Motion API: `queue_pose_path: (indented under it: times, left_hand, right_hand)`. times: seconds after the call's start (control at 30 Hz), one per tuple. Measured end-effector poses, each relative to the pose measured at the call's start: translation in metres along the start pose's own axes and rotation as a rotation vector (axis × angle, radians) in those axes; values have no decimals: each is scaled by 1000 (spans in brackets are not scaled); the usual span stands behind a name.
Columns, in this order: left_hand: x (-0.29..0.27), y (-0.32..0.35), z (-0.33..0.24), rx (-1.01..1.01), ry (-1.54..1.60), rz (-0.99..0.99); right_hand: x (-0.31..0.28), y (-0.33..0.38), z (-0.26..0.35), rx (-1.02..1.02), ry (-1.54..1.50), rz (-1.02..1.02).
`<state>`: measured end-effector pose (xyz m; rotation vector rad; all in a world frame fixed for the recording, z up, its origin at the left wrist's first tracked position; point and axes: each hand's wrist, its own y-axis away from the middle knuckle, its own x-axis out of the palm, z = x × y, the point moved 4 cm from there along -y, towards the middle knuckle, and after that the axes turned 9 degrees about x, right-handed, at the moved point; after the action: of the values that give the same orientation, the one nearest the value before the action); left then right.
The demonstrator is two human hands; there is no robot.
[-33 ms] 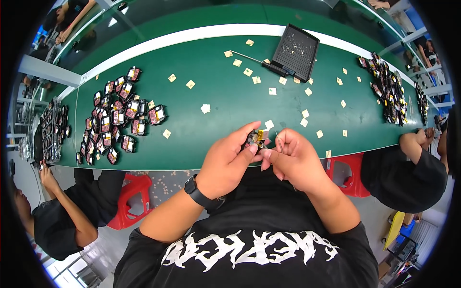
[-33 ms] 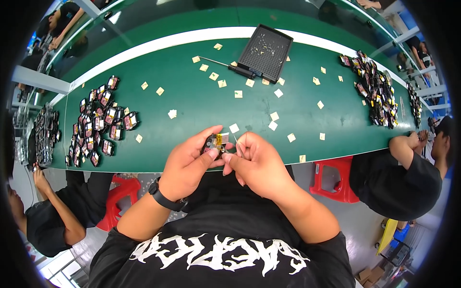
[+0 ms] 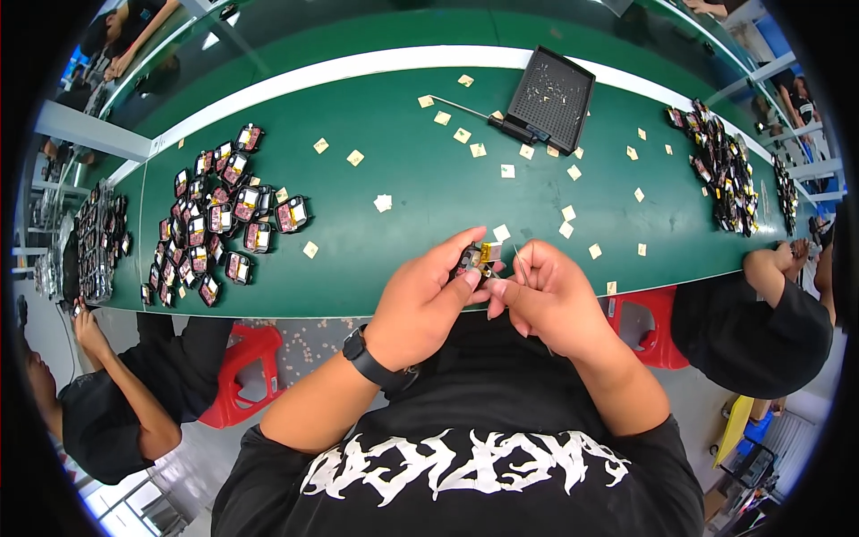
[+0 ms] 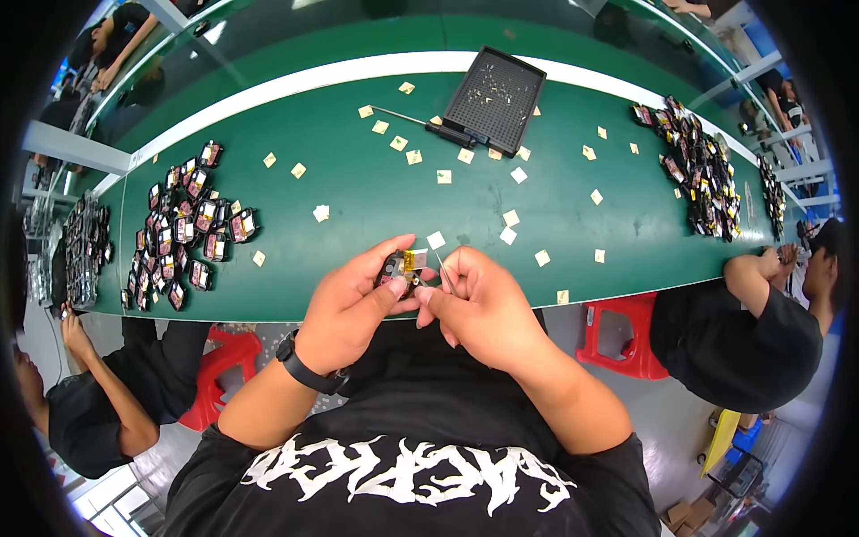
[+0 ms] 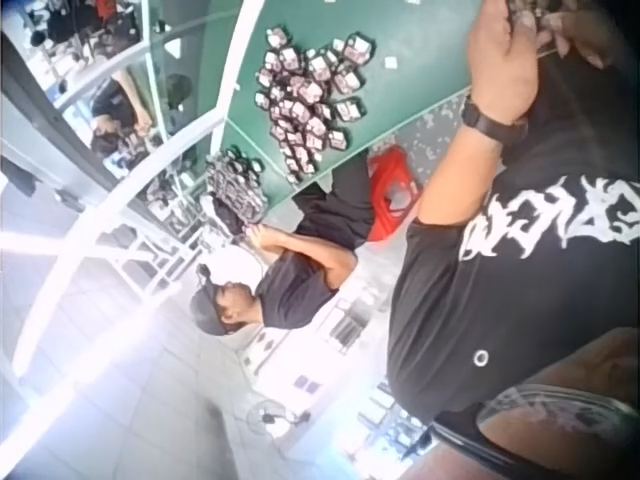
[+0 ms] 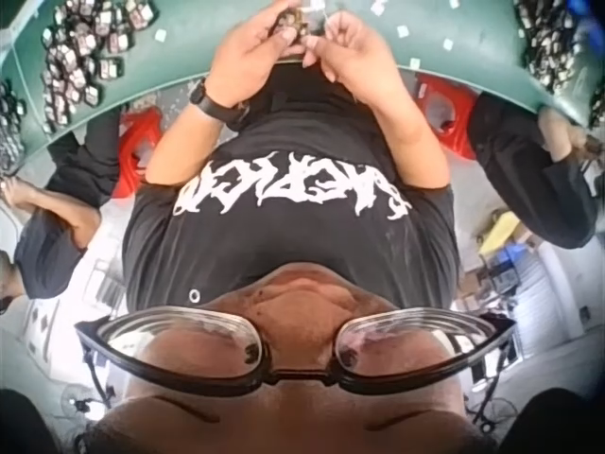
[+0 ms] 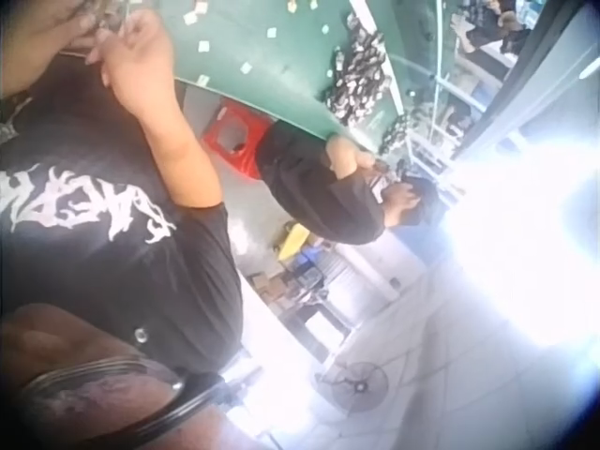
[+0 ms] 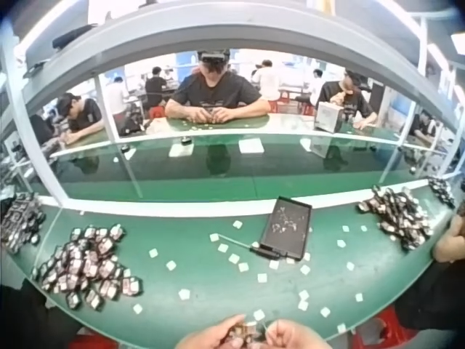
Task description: Assembling smartwatch components on a factory conveyor belt using hands and small tools.
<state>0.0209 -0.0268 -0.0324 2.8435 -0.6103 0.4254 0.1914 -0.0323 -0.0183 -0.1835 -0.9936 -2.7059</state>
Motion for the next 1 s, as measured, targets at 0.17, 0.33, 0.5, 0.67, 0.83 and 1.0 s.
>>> queue_pose_path:
  times: [0.17, 0.33, 0.5, 0.67, 0.83, 1.0]
  left_hand:
    - [2, 0, -2, -75, 186, -46]
    - [3, 1, -2, -83, 16, -34]
    - [5, 1, -6, 33, -179, -27]
    - [6, 2, -8, 46, -160, -64]
    - [6, 0, -10, 9, -249, -21]
    - [7, -1, -13, 25, -280, -10]
  right_hand:
    - [-5, 4, -4, -147, 20, -34]
    - [-20, 9, 16, -349, 211, -231]
    - [-1, 4, 25, -472, 591, -146]
    - [-6, 11, 28, -417, 655, -131]
    - [-6, 13, 28, -846, 927, -102]
    - [-2, 17, 32, -912, 1030, -195]
